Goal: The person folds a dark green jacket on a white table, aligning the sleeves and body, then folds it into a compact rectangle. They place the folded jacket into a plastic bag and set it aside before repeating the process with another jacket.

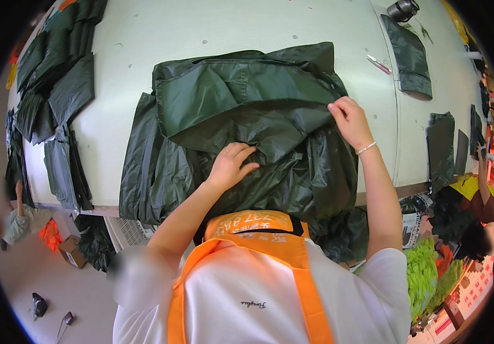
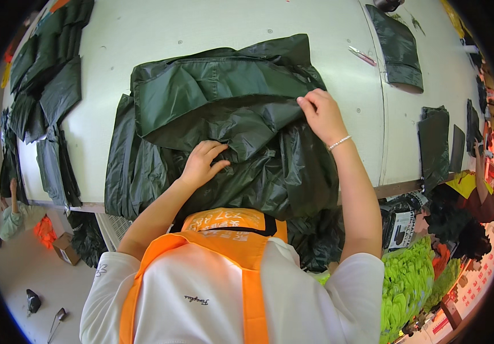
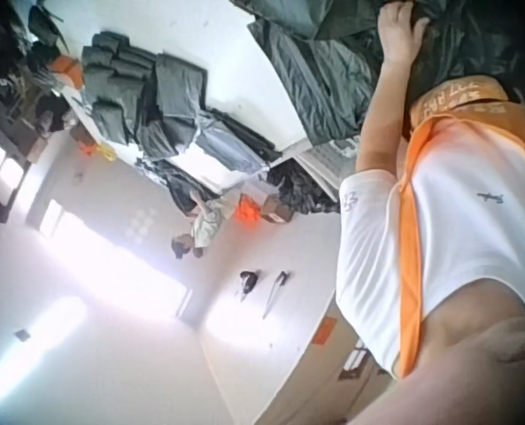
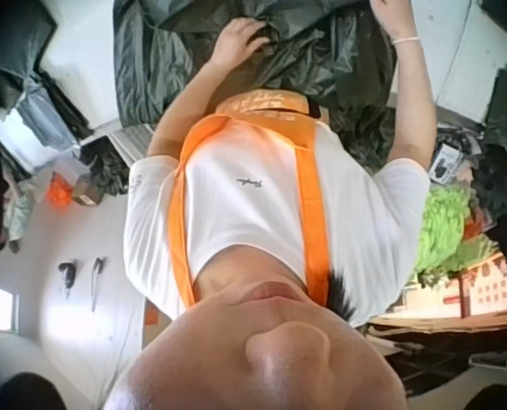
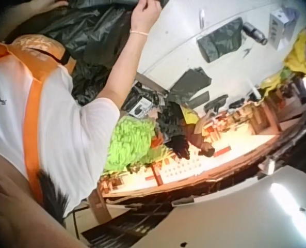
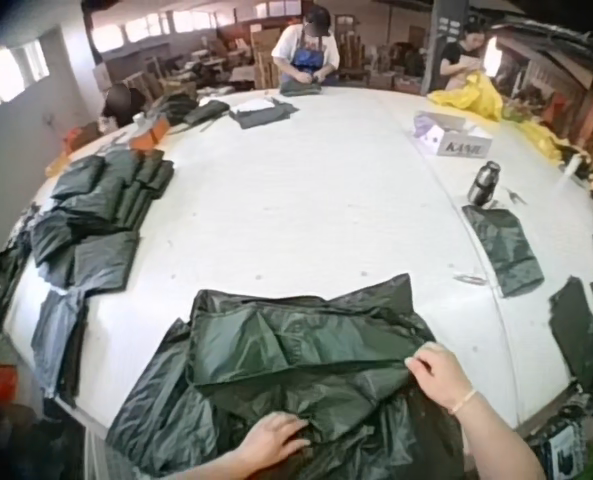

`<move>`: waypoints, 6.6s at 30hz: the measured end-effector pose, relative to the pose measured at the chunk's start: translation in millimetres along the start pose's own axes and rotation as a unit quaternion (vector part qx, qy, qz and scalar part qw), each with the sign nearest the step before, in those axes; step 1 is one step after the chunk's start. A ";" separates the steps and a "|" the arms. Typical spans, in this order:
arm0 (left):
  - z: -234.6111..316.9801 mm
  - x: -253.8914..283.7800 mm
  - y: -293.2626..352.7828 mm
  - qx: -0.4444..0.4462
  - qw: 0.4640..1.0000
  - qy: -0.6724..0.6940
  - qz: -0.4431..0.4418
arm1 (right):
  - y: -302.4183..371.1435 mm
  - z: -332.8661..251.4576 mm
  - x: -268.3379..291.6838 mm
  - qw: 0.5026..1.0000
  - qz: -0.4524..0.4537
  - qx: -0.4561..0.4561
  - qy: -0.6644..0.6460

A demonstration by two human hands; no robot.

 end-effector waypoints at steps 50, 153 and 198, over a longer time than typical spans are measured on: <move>-11.5 -91.3 -258.5 0.365 0.849 0.381 -0.017 | -101.1 205.3 86.9 0.962 0.198 -0.053 0.180; -71.0 24.4 -42.4 0.217 0.966 0.130 -0.061 | 29.9 -86.0 -156.3 0.989 -0.001 0.144 0.036; -80.8 54.4 -151.9 0.069 0.993 -0.072 -0.058 | -34.4 -92.5 -152.8 0.960 0.092 0.185 0.191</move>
Point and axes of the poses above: each hand's wrist, its own y-axis away from the middle knuckle, its own x-axis out of the back of the hand, z = x × y, the point moved 7 cm from there along -y, towards the middle knuckle, and after that the axes turned 1 degree about z, right-handed, at the moved point
